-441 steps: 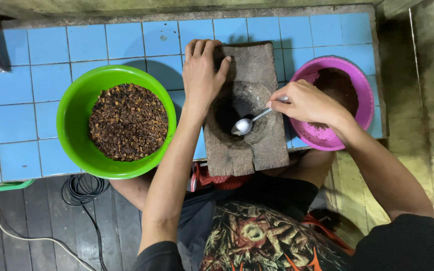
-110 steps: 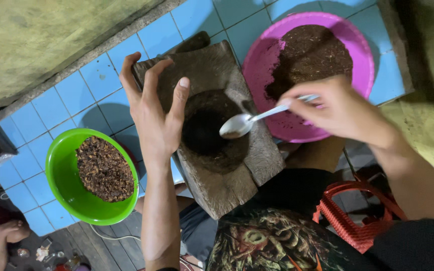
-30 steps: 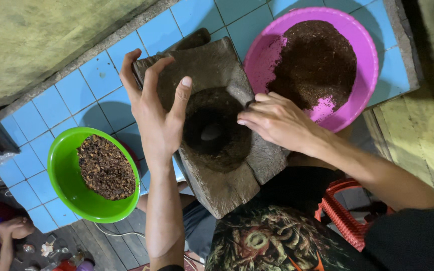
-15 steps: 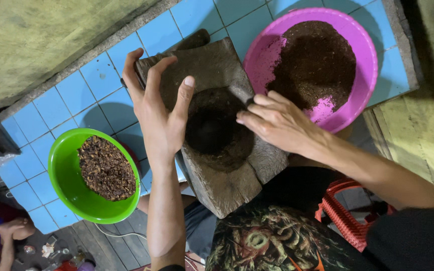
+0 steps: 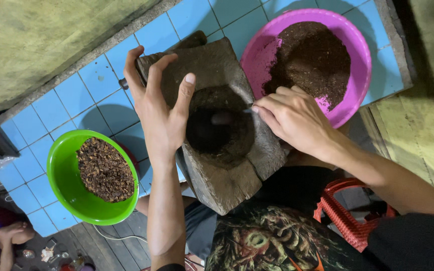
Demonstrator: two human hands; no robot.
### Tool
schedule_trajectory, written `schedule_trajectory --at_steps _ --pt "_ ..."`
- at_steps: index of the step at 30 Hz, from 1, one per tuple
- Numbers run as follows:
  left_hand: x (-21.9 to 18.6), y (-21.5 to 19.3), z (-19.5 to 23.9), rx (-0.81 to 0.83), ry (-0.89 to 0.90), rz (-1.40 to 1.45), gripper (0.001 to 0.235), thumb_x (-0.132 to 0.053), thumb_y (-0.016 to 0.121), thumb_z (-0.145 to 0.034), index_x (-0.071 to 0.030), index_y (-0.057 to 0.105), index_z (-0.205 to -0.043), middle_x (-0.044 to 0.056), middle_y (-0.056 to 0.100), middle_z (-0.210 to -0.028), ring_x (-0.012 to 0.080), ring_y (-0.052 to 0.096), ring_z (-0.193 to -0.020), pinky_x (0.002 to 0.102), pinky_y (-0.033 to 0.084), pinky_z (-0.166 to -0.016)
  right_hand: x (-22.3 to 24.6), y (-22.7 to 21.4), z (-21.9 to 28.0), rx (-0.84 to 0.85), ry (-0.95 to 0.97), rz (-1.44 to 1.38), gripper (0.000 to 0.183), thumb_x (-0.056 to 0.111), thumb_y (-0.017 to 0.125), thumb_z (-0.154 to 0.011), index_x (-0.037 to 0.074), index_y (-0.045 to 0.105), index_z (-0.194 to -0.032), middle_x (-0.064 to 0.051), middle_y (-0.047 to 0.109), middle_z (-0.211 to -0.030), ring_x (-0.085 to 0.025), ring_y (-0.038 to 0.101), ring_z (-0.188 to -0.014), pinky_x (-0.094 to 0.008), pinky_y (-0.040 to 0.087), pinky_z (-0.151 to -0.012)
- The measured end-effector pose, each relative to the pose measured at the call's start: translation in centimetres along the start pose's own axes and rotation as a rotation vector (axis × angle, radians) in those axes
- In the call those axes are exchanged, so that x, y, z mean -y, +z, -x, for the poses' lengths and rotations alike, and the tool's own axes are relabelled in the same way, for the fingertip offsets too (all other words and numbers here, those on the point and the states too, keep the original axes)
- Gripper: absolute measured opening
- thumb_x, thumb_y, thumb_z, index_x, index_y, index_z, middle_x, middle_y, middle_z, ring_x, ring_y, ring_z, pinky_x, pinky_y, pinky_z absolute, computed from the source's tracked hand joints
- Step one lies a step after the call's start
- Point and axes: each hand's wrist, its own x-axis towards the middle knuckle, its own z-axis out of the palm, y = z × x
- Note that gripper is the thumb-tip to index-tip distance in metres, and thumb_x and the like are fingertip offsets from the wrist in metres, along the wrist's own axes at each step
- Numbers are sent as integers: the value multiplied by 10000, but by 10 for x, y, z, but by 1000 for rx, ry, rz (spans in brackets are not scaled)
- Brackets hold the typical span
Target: The person uses a wooden mortar and pestle to grind dark brown material, then scoops the ground contents into a pink bowl using a spoon. The person repeats the scooping action multiple times to transfer the material.
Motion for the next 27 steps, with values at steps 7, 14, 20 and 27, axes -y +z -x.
schedule_trajectory --at_steps 7,14,20,27 --pt "-2 2 0 6 -4 -5 408 -444 566 -1002 -125 625 -1249 122 290 -1484 343 372 -1435 483 373 -1142 18 6 24 80 -46 209 132 177 596 -1029 96 674 -959 -77 724 -791 -227 599 -703 -388 451 -680" --pt "-1 0 0 6 2 -4 399 -420 577 -1001 -112 627 -1249 129 294 -1475 337 378 -1422 469 351 -1155 14 6 5 229 136 -140 197 185 579 -1021 65 727 -1068 -71 736 -701 -210 674 -549 -423 530 -822" --pt "-1 -1 0 0 -1 -7 406 -426 568 -1005 -112 629 -1255 132 291 -1482 343 358 -1442 475 335 -1173 8 10 -11 110 158 -194 194 197 617 -1006 63 739 -1076 -76 727 -692 -213 626 -531 -412 476 -796" --pt "-4 1 -1 1 3 -15 407 -429 568 -1000 -114 626 -1251 125 303 -1483 347 371 -1435 484 360 -1146 -6 50 -13 72 -80 43 177 197 624 -1020 59 707 -1093 -115 754 -953 -240 637 -806 -402 488 -807"
